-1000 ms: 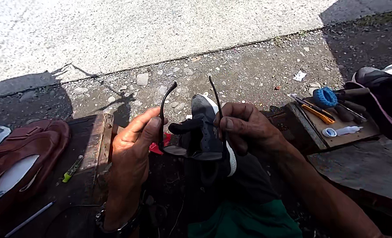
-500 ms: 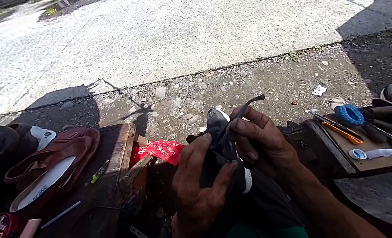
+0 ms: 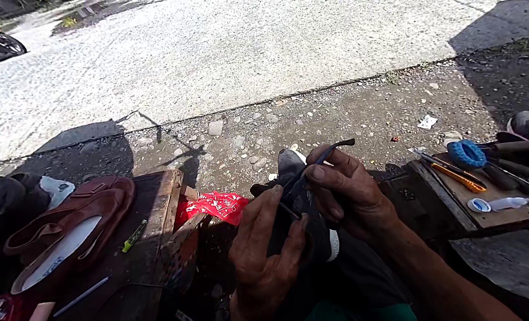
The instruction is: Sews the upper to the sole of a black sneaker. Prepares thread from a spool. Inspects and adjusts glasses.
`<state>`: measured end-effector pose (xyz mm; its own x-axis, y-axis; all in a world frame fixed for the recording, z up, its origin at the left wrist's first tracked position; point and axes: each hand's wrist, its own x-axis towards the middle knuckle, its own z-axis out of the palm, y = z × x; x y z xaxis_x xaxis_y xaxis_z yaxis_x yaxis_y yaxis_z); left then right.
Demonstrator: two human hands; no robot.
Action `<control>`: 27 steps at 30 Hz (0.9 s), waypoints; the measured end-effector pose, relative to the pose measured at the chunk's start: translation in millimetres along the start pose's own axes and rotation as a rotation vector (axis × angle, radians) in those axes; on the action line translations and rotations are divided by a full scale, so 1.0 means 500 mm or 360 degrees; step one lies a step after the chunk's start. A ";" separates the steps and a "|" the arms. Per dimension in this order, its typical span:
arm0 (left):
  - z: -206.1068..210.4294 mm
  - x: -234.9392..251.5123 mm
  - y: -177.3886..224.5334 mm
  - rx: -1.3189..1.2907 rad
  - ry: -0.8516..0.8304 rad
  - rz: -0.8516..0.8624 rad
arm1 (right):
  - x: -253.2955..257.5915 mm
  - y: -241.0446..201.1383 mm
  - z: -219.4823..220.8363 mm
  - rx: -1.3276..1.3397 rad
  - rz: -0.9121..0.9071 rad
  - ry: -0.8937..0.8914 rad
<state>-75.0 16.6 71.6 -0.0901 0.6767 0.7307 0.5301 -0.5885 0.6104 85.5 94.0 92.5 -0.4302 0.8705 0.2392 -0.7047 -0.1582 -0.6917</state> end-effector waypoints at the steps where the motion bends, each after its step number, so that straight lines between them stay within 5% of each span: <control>1: -0.001 -0.001 -0.001 0.0001 0.0006 0.0006 | 0.000 0.000 0.001 -0.0005 -0.0006 -0.0008; 8: -0.004 -0.001 -0.006 -0.0014 -0.0002 0.0000 | 0.001 0.001 0.003 -0.0007 -0.0006 -0.0002; 12: -0.013 0.012 -0.012 -0.0438 0.0083 -0.0186 | -0.008 -0.018 -0.004 -0.0215 -0.0003 -0.0015; 16: -0.054 0.019 -0.044 -0.1060 0.0262 -0.0482 | -0.038 -0.030 -0.052 -0.1036 -0.0265 0.0076; 19: -0.058 0.008 -0.058 -0.1405 0.0397 -0.0684 | -0.047 -0.008 -0.104 -0.1627 -0.0085 0.0094; 22: -0.042 0.000 -0.057 -0.1720 0.0461 -0.0790 | -0.044 0.008 -0.107 -0.1425 0.0071 -0.0105; 27: -0.020 -0.015 -0.051 -0.2039 0.0457 -0.0883 | -0.039 0.011 -0.091 -0.1232 -0.0129 -0.0170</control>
<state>-96.4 22.0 53.5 -0.2771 0.9276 0.2505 -0.7318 -0.3727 0.5706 115.7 97.5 53.0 -0.4736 0.8097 0.3466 -0.1594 0.3082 -0.9379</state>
